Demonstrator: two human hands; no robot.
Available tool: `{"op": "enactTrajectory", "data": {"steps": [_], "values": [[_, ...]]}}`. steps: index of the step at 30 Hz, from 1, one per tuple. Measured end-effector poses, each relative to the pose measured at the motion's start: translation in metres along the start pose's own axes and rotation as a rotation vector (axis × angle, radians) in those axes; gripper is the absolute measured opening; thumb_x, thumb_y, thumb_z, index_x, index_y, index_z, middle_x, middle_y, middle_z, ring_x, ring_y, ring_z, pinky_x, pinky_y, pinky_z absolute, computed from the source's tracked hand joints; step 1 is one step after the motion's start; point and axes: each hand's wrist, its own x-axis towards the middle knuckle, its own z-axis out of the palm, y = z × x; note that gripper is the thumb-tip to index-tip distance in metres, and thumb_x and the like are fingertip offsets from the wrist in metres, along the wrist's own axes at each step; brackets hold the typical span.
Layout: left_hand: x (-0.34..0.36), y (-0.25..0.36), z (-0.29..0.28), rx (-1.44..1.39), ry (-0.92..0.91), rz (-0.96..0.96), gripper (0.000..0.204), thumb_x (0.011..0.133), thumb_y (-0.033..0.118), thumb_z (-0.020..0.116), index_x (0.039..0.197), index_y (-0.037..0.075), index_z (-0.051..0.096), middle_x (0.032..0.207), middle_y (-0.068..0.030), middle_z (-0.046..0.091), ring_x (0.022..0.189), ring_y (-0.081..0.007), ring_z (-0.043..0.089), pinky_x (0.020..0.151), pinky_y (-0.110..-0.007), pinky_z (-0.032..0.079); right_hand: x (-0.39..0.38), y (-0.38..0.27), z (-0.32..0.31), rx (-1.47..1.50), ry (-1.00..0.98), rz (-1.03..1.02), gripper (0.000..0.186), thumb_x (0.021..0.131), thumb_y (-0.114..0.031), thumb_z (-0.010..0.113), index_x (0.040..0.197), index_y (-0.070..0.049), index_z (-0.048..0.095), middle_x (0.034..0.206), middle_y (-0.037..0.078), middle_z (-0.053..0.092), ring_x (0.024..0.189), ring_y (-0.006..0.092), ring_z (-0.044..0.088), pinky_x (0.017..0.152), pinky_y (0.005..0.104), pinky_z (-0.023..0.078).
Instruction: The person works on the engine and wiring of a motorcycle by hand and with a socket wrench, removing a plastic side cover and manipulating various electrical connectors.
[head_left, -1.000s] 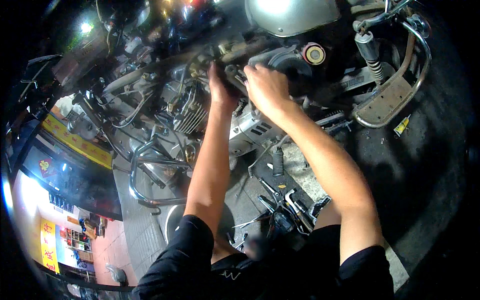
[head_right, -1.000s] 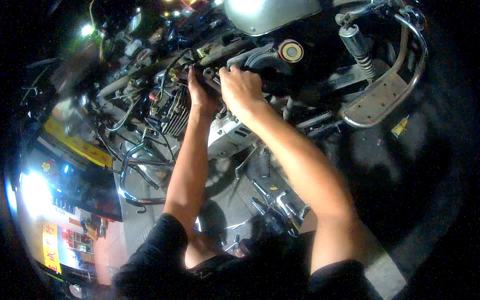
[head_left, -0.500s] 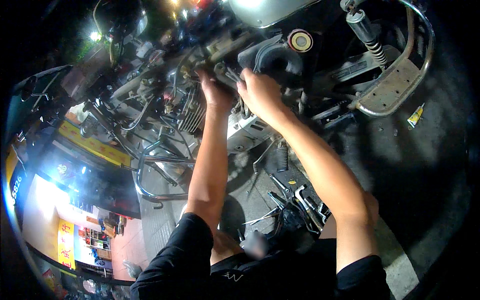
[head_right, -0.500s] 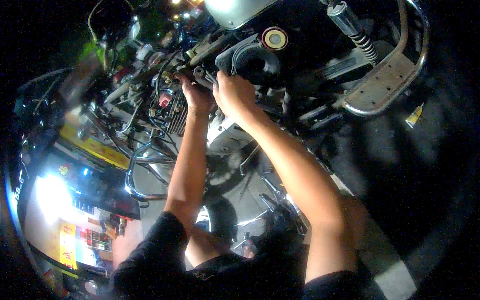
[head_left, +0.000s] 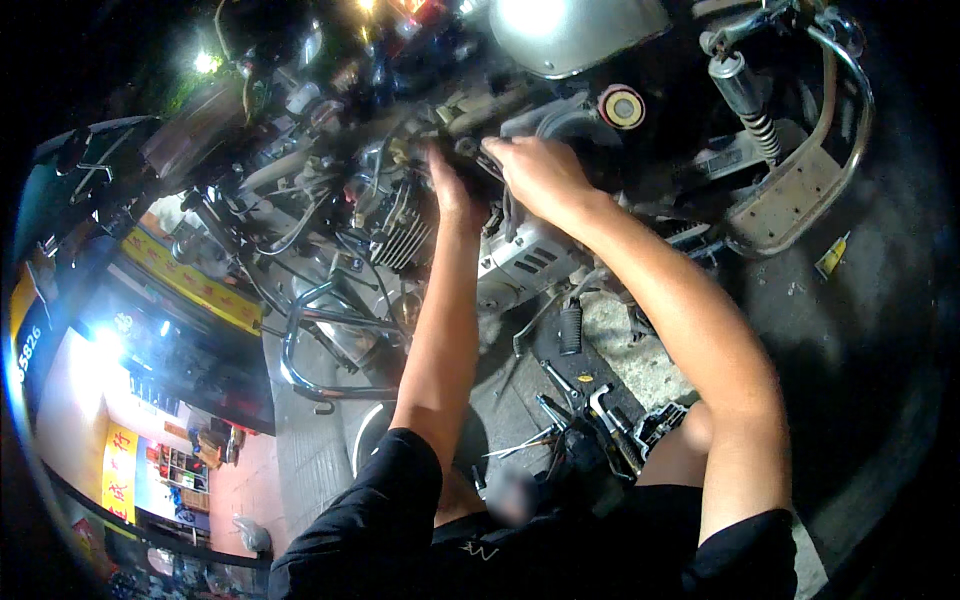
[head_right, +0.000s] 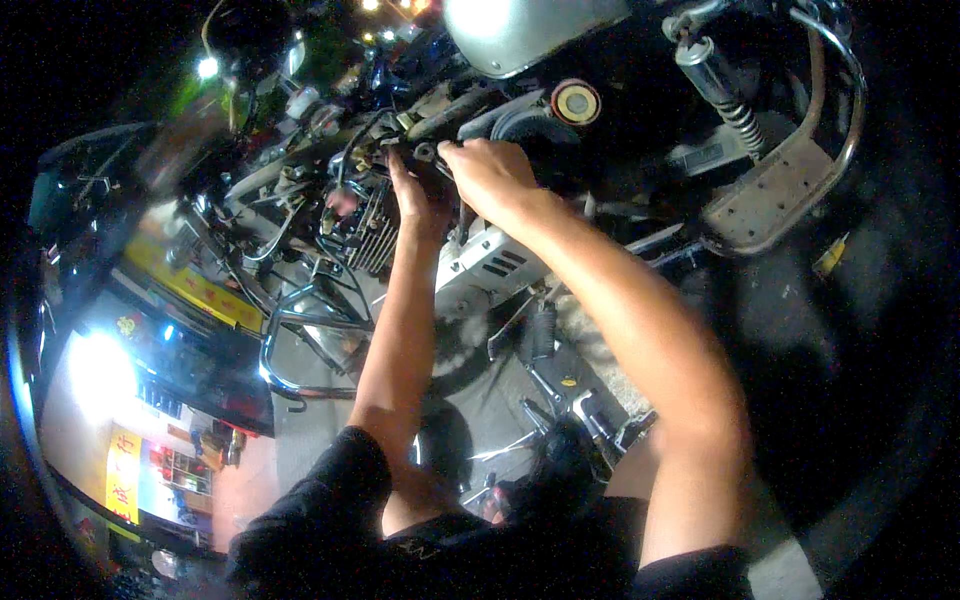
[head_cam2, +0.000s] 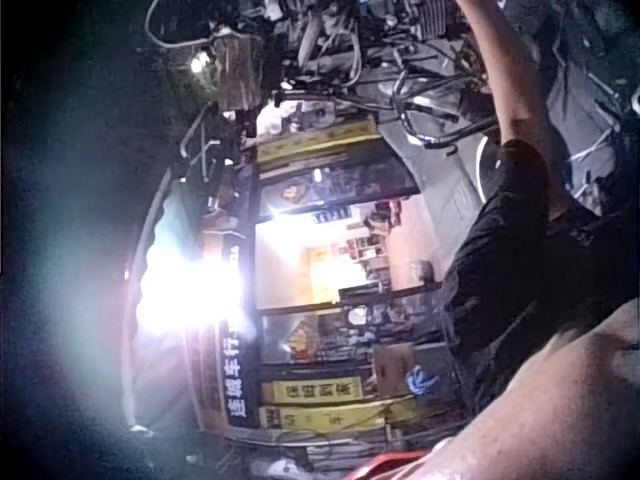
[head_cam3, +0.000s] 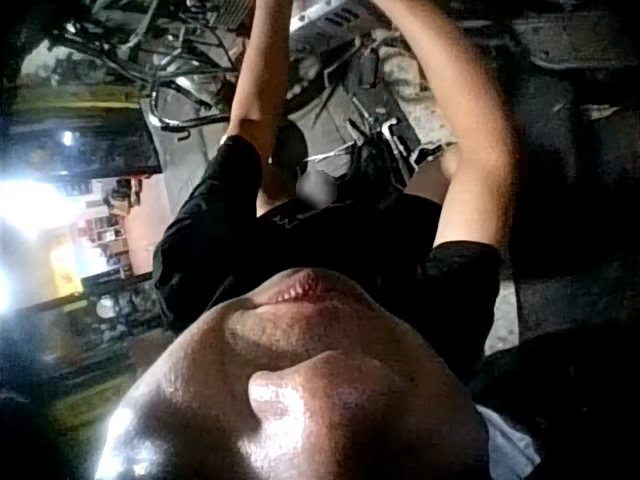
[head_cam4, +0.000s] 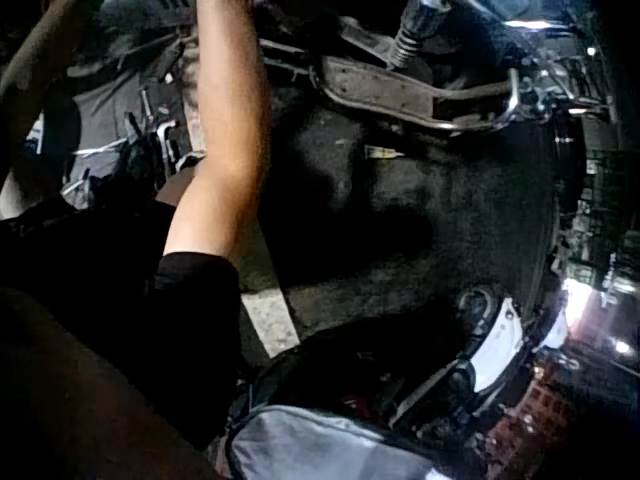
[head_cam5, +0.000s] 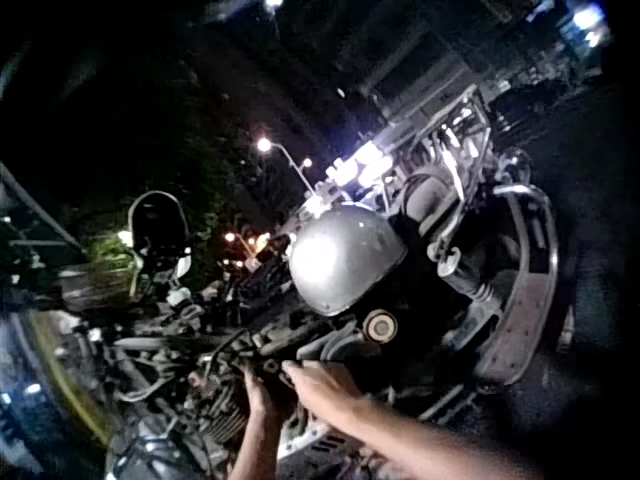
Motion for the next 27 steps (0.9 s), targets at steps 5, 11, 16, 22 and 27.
{"op": "enactTrajectory", "data": {"steps": [5,11,16,22,27], "values": [[0.007,-0.001,-0.010,-0.014,-0.123,0.010,0.069,0.095,0.072,0.040,0.138,0.020,0.054,0.125,-0.0068,0.064,0.106,-0.0268,0.062,0.087,-0.041,0.052,0.036,-0.010,-0.012,-0.289,-0.286,0.024,0.039,0.106,-0.022,0.035,0.133,-0.005,0.058,0.110,0.020,0.071,0.105,0.0370,0.069,0.086,0.0495,0.056],[0.010,-0.003,-0.017,0.022,-0.098,0.012,0.075,0.094,0.078,0.036,0.140,0.020,0.051,0.122,-0.0054,0.064,0.102,-0.0246,0.063,0.082,-0.039,0.051,0.039,-0.020,-0.003,-0.467,-0.315,0.014,0.039,0.103,-0.014,0.042,0.139,-0.004,0.052,0.100,0.020,0.072,0.094,0.0372,0.071,0.076,0.0496,0.057],[0.007,0.000,-0.017,-0.030,-0.107,-0.028,0.070,0.097,0.074,0.037,0.132,0.017,0.056,0.111,-0.0045,0.066,0.092,-0.0202,0.062,0.073,-0.038,0.048,0.043,-0.028,-0.007,-0.500,-0.357,0.034,0.044,0.107,-0.028,0.034,0.115,-0.001,0.068,0.104,0.018,0.073,0.097,0.0346,0.072,0.082,0.0475,0.057],[0.001,0.012,-0.037,0.262,0.014,-0.055,0.057,0.101,0.058,0.049,0.127,0.008,0.060,0.111,-0.0059,0.066,0.096,-0.0189,0.061,0.080,-0.034,0.047,0.061,-0.035,-0.025,-0.659,-0.508,-0.109,0.035,0.093,-0.009,0.058,0.127,-0.008,0.062,0.102,0.017,0.073,0.099,0.0350,0.071,0.081,0.0463,0.059],[-0.003,0.007,-0.045,0.153,0.042,0.157,0.048,0.100,0.048,0.057,0.129,0.010,0.057,0.104,-0.0053,0.068,0.083,-0.0193,0.065,0.078,-0.038,0.053,0.066,-0.031,-0.034,-0.622,-0.558,-0.146,0.032,0.089,-0.006,0.058,0.121,-0.007,0.063,0.104,0.019,0.072,0.101,0.0363,0.070,0.086,0.0470,0.057]]}}
